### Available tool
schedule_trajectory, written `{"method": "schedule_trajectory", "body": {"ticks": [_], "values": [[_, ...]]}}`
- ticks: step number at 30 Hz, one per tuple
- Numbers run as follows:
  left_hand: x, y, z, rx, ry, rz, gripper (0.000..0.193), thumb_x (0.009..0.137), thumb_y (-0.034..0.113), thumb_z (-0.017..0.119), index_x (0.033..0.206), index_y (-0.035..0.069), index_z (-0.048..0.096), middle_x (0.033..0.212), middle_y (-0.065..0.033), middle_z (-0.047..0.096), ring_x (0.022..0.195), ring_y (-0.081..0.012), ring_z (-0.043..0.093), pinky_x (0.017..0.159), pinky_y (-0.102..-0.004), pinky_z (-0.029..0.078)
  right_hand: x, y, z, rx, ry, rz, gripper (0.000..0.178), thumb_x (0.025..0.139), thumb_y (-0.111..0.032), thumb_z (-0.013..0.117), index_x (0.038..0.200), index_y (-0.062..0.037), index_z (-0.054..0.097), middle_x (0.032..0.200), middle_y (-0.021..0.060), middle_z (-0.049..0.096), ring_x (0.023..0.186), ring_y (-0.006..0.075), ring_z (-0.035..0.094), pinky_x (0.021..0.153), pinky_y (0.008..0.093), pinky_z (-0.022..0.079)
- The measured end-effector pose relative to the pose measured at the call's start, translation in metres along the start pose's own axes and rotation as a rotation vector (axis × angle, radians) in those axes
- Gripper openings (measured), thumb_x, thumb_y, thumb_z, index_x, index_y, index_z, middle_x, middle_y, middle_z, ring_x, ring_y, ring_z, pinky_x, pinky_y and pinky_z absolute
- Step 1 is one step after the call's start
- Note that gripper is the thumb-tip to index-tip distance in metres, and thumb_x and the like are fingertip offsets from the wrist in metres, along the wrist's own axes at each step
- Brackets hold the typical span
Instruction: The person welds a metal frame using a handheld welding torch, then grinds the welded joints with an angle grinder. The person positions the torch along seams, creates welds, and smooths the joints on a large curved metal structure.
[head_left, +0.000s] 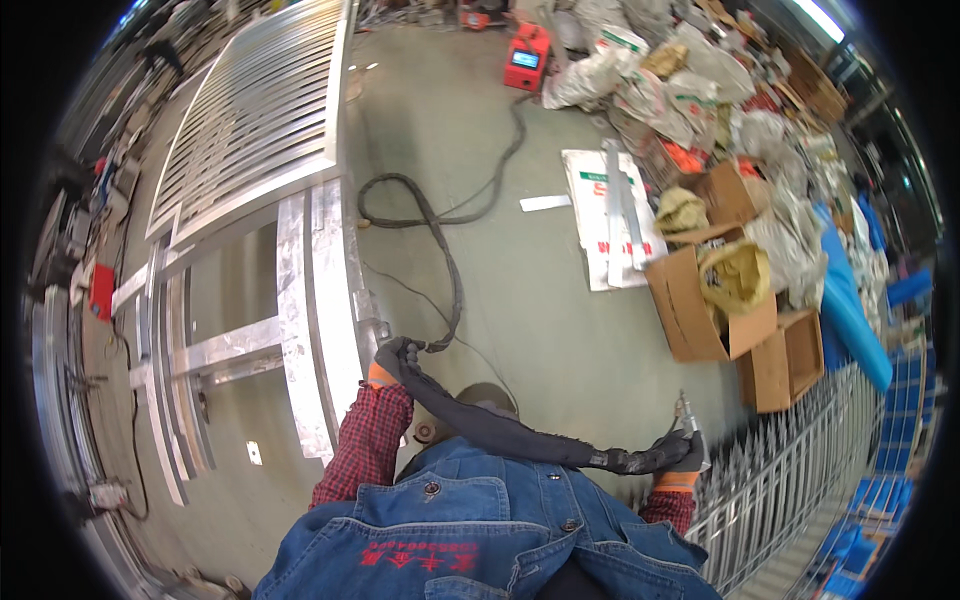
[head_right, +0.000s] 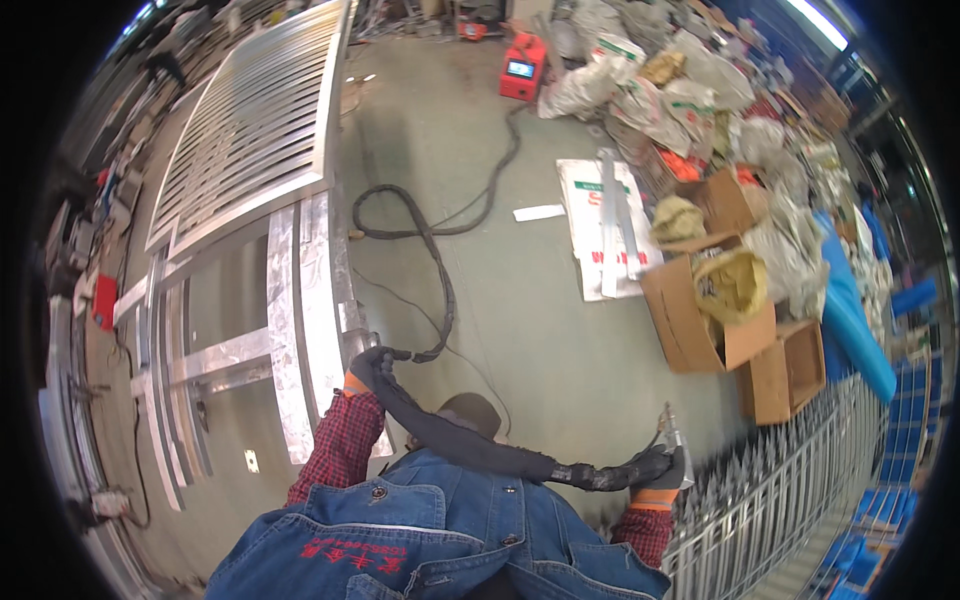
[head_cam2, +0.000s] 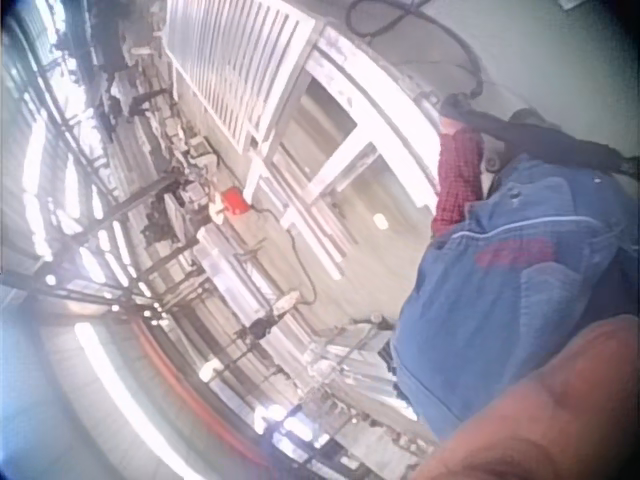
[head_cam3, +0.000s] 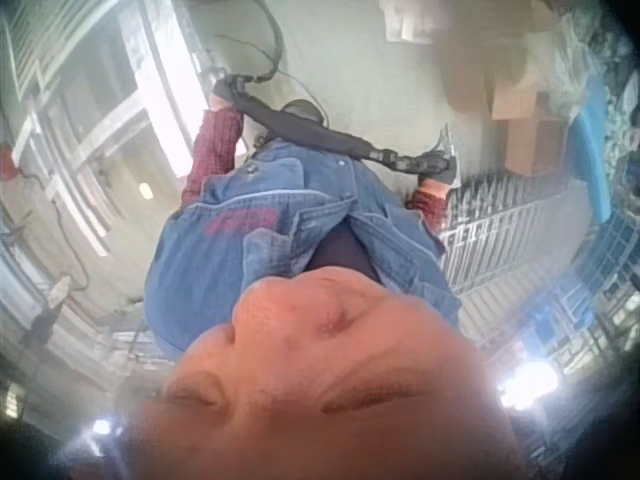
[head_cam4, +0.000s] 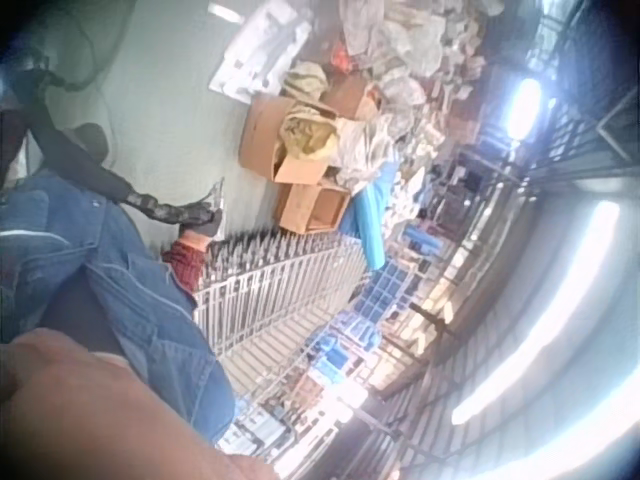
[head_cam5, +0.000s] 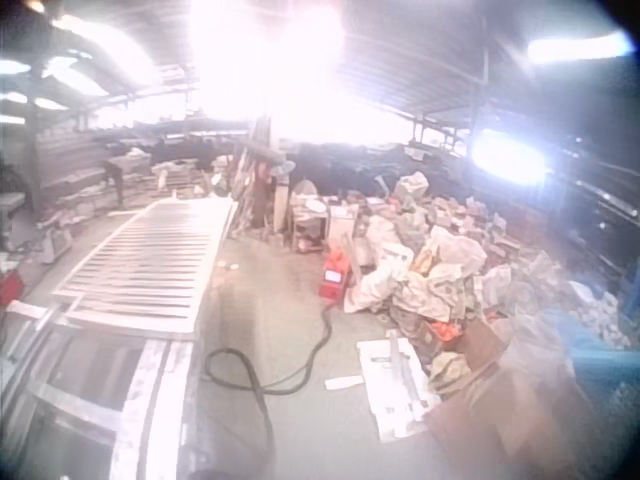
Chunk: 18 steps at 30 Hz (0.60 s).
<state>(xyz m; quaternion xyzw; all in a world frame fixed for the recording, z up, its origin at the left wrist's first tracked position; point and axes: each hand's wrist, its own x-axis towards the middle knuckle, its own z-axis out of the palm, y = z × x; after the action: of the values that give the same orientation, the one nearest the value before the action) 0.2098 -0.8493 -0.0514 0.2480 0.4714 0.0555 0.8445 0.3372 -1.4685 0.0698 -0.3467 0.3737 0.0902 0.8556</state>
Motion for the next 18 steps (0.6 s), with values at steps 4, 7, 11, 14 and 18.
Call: {"method": "schedule_trajectory", "body": {"ticks": [4,7,11,14,18], "values": [[0.025,0.024,0.013,0.231,0.069,0.332,0.029,0.109,0.021,0.054,0.098,-0.002,0.067,0.076,-0.0038,0.062,0.058,-0.0185,0.055,0.056,-0.0318,0.049,0.071,0.018,0.053,0.016,-0.505,0.284,0.039,0.107,-0.05,0.057,0.092,-0.0153,0.066,0.075,-0.0008,0.062,0.075,0.0181,0.066,0.08,0.0409,0.058],[0.064,0.04,0.038,0.376,0.228,0.613,0.026,0.106,0.02,0.057,0.087,0.004,0.06,0.074,-0.01,0.061,0.059,-0.0242,0.057,0.057,-0.0371,0.049,0.123,0.036,0.104,-0.088,-0.183,0.19,0.038,0.108,-0.049,0.055,0.09,-0.0161,0.065,0.075,-0.0014,0.062,0.078,0.0176,0.066,0.085,0.0413,0.057],[0.161,0.106,0.099,0.506,0.215,0.353,0.025,0.098,0.027,0.069,0.092,0.002,0.067,0.08,-0.014,0.069,0.07,-0.0267,0.066,0.066,-0.0417,0.054,0.198,0.044,0.178,0.029,-0.755,0.252,0.037,0.108,-0.048,0.054,0.098,-0.0145,0.067,0.088,0.0001,0.067,0.084,0.0187,0.067,0.086,0.0427,0.057],[0.205,0.164,0.148,1.35,0.105,0.519,0.031,0.094,0.032,0.076,0.096,0.001,0.075,0.084,-0.0173,0.075,0.078,-0.0288,0.071,0.073,-0.0439,0.056,0.229,0.03,0.228,-0.285,-0.44,0.078,0.042,0.107,-0.052,0.052,0.096,-0.0134,0.064,0.088,0.0013,0.066,0.082,0.0208,0.066,0.085,0.0453,0.057],[0.26,0.284,0.315,0.809,-0.018,0.94,0.022,0.107,0.025,0.065,0.105,0.005,0.075,0.08,-0.0065,0.07,0.069,-0.0177,0.064,0.064,-0.0379,0.052,0.299,-0.004,0.33,-0.707,-0.482,-0.113,0.045,0.106,-0.052,0.052,0.106,-0.0096,0.067,0.094,0.004,0.07,0.089,0.0223,0.068,0.09,0.0454,0.057]]}}
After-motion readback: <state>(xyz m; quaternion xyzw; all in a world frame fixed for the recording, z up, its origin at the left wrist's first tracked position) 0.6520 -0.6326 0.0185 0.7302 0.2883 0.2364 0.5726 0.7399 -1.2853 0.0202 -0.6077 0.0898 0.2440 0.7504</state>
